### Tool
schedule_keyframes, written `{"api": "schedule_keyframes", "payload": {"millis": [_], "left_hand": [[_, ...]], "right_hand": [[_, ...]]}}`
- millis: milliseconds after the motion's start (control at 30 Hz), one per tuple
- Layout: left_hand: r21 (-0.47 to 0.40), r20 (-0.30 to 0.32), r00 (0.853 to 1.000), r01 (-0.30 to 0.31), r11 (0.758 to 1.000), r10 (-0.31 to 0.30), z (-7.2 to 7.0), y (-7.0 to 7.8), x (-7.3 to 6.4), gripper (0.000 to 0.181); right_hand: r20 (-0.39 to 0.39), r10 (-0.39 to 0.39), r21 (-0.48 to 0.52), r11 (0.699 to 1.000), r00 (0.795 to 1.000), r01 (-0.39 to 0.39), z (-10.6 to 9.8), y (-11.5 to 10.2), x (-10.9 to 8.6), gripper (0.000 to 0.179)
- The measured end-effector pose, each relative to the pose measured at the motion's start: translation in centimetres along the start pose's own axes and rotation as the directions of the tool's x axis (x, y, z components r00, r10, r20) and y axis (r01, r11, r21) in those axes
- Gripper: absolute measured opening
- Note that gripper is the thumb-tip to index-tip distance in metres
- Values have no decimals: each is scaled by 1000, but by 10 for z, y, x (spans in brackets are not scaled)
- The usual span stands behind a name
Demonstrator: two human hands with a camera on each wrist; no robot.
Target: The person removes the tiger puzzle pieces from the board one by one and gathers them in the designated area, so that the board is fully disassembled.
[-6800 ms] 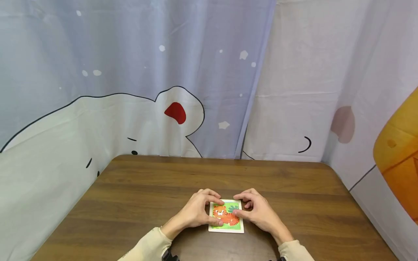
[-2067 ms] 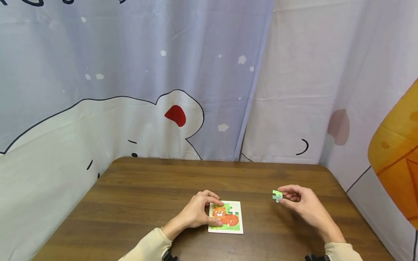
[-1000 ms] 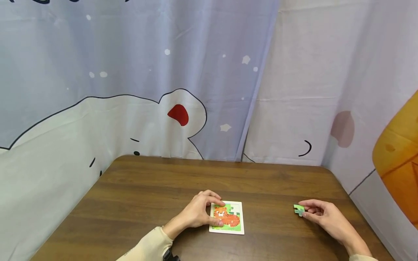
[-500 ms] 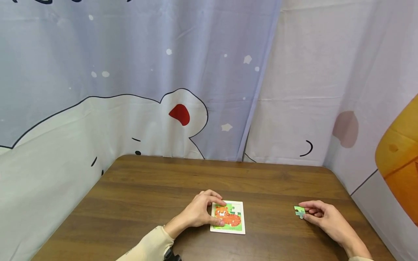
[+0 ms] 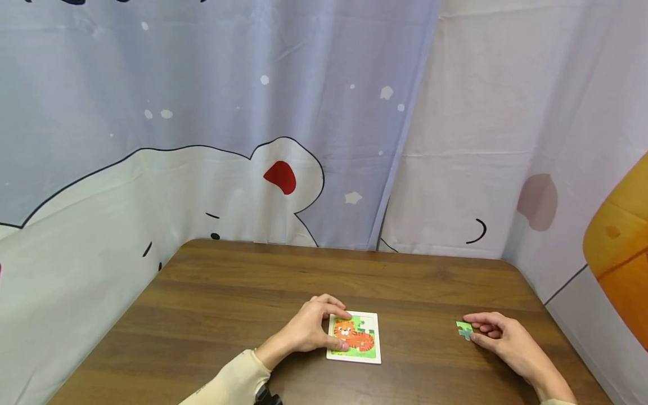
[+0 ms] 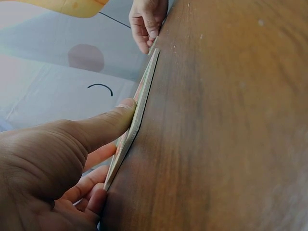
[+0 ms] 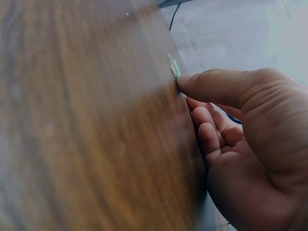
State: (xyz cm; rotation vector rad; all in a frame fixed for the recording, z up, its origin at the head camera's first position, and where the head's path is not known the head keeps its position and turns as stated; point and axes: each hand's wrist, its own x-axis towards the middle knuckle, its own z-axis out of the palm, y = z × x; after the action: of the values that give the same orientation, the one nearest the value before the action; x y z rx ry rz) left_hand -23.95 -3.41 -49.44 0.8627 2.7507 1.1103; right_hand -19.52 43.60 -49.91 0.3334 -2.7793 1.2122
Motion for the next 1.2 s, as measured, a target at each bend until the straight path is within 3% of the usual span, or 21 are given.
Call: {"api": "schedule_keyframes", "payload": {"millis": [367,567,800,1033,1200], "left_hand": [[2,-10,1000,-7,1000,7,1,-1,-1,59],[-2,-7,1000,-4,1000,4,0,0,0,58],[-4,-6,1000,-5,1000,4,0,2,-2,58],[-8,-9,1000,-3,1000,3,0,2,-2,59],[-1,-10,1000,-3,1000,3,-1,2,-1,59]], "right_hand": [[-5,17,6,1000,1000,-17,2,0,0,36],[17,70,122,990,997,-71,-4,-2,-2,41],[-34,122,119,986,992,-117,-7,-9,-3,45],[-67,53,186,982,996,-39,-9,-31,2,45],[-60,52,222,974,997,-37,-8,-55,4,43]]}}
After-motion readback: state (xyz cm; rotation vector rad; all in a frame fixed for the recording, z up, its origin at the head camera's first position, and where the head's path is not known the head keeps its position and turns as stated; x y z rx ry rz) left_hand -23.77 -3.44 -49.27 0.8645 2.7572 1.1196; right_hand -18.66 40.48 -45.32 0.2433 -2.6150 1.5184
